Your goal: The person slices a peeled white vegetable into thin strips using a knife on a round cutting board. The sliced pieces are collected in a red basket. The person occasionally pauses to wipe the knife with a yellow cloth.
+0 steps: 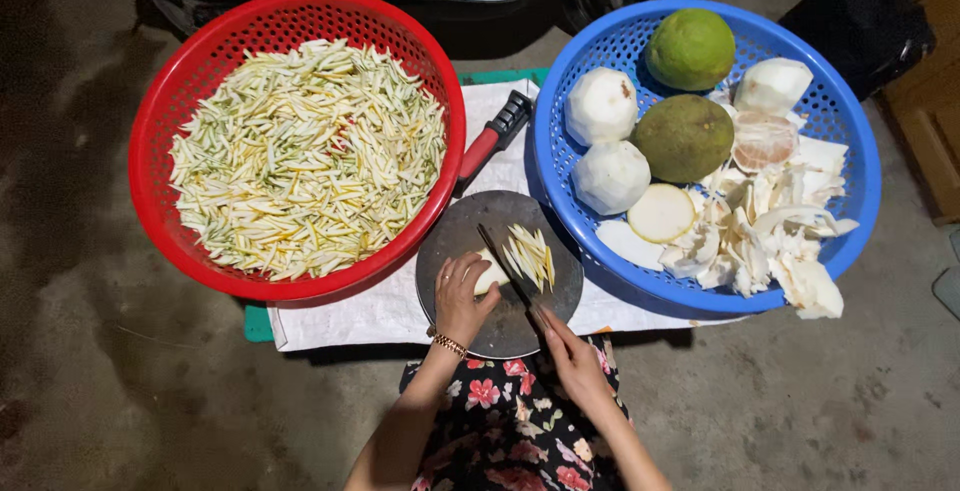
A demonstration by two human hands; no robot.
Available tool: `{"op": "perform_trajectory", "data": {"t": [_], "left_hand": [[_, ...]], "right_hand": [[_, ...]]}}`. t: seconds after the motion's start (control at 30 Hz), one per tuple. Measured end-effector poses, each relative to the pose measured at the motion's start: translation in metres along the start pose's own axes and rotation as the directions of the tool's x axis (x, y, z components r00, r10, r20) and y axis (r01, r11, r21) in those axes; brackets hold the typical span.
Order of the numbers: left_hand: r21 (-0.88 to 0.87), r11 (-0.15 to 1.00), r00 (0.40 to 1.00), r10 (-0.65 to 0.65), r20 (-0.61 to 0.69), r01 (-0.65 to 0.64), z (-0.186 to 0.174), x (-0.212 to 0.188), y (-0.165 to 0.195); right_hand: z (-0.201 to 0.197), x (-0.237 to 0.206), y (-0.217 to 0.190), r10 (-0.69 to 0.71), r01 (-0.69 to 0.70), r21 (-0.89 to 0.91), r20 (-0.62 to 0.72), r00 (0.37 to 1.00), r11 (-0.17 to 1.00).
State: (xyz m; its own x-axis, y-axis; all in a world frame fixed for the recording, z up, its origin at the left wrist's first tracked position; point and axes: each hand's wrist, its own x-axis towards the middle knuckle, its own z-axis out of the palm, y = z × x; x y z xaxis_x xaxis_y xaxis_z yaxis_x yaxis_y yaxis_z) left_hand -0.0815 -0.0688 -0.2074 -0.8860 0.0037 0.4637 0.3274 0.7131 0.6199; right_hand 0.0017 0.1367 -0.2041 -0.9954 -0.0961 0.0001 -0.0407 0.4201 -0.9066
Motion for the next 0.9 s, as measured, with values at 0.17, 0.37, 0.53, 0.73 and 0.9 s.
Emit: {"op": "perform_trajectory", "data": {"t": [0.17, 0.37, 0.53, 0.73, 0.9], "left_hand": [[0.01, 1.0, 1.0, -0.003, 0.022, 0.003, 0.006, -0.005, -0.006], [0.023, 1.0, 1.0, -0.004, 0.018, 0.004, 0.008, -0.004, -0.007], [0.012, 1.0, 1.0, -0.01, 0.022, 0.01, 0.007, 0.002, -0.009], [-0.013, 1.0, 1.0, -0.007, 0.015, 0.008, 0.002, -0.003, -0.001], [-0.003, 1.0, 1.0, -0.007, 0.008, 0.007, 0.001, -0.001, -0.001]], "right_hand": [[-0.007, -0.035, -0.005, 0.165, -0.171, -0.155, -0.052, 0.985, 0.973], [-0.011, -0.049, -0.031, 0.186, -0.207, -0.398, -0.091, 0.978, 0.894], [0.005, -0.018, -0.031, 0.099, -0.138, -0.464, -0.106, 0.989, 0.875], [0.019, 0.012, -0.015, 0.112, -0.118, -0.31, -0.04, 0.993, 0.943], [-0.005, 0.001, -0.004, 0.042, -0.042, 0.028, 0.003, 0.999, 0.999]]}}
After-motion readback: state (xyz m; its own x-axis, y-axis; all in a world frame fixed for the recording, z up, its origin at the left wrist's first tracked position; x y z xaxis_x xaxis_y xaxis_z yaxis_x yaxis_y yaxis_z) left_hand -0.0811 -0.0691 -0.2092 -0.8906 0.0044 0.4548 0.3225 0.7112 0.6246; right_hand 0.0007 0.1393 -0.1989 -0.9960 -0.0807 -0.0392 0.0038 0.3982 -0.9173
